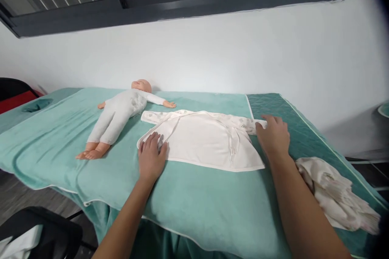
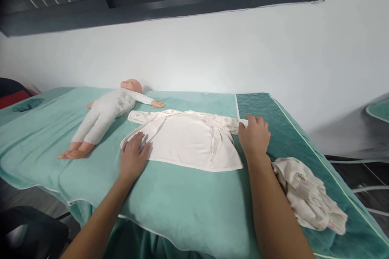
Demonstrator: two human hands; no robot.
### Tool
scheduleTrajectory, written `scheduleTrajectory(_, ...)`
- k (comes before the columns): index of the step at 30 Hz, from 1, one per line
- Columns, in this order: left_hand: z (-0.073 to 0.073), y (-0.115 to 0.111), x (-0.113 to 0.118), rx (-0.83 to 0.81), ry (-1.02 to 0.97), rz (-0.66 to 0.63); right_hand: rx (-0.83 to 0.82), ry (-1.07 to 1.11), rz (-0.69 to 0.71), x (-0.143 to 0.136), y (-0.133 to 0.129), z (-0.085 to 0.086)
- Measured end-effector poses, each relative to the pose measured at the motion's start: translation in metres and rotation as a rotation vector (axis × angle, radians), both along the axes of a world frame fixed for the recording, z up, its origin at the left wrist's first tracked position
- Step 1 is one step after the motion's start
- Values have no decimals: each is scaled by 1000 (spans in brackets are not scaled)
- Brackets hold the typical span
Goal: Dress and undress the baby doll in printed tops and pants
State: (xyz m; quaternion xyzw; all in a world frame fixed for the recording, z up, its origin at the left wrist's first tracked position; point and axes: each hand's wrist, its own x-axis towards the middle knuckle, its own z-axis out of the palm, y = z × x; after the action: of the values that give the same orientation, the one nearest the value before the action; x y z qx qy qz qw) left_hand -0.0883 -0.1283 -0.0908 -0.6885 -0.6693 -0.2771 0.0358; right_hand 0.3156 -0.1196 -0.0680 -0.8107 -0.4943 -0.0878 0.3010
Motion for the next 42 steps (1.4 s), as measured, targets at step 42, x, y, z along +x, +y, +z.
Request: scheduleTrajectory(42,4,-5,-2,46,-86,-41,255,200,413,-15,16,-1)
